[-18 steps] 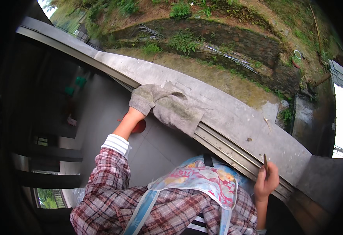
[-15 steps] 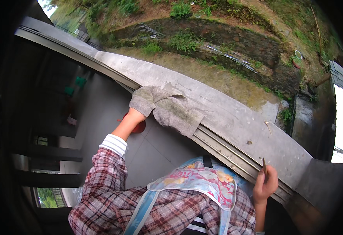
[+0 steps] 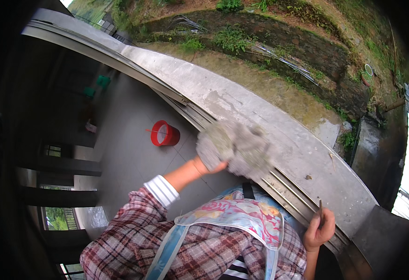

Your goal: The person cleans a window frame and sill using a cloth and a small stick-like tool. They wipe the frame, scrape along the edges, and rinse the cloth in a red bucket of soapy water before continuing to wipe the frame.

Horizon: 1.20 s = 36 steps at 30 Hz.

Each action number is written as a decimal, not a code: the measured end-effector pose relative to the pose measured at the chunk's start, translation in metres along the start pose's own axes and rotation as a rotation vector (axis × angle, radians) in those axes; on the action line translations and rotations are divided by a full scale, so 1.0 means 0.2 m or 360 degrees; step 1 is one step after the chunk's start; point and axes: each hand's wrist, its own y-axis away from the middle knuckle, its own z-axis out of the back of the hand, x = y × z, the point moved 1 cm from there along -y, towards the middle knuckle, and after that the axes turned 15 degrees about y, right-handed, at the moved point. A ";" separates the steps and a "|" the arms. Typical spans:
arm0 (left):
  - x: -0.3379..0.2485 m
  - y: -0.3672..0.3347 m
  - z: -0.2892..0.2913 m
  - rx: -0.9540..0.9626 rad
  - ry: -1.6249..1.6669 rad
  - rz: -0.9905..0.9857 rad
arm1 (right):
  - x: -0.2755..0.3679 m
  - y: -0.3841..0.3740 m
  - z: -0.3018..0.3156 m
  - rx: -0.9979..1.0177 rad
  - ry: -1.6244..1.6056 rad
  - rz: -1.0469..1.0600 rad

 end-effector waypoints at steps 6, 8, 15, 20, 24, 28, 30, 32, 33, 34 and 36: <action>-0.35 -0.11 -0.10 0.0005 0.0914 -0.0229 | 0.01 -0.04 0.01 0.0080 0.0084 0.0041; -0.29 -0.20 0.16 0.0104 0.0956 -0.0127 | 0.01 -0.03 0.02 0.0097 0.0145 0.0055; 0.29 -0.20 0.56 0.0289 -0.0621 0.0580 | 0.04 -0.03 0.01 0.0052 0.0259 0.0056; 0.60 -0.14 0.55 0.0358 -0.0585 0.0513 | 0.03 -0.04 0.00 0.0032 0.0286 0.0129; 0.71 -0.11 0.47 0.0374 -0.0704 0.0489 | 0.05 -0.06 -0.01 -0.0025 0.0335 0.0199; 0.62 -0.11 0.50 0.0061 -0.0466 0.0311 | 0.02 -0.05 -0.01 -0.0049 0.0276 0.0212; 0.55 -0.11 0.55 0.0448 -0.0550 0.0542 | 0.02 -0.05 -0.01 -0.0041 0.0264 0.0219; 0.51 -0.10 0.59 0.0647 -0.0546 0.0571 | 0.01 -0.05 -0.01 -0.0040 0.0267 0.0237; 0.45 -0.12 0.62 0.0572 -0.0441 0.0517 | 0.01 -0.06 -0.01 -0.0023 0.0258 0.0249; 0.37 -0.15 0.65 0.0499 -0.0326 0.0459 | 0.02 -0.07 0.00 -0.0002 0.0260 0.0261; 0.35 -0.16 0.66 0.0403 -0.0173 0.0425 | 0.03 -0.08 0.00 0.0000 0.0268 0.0284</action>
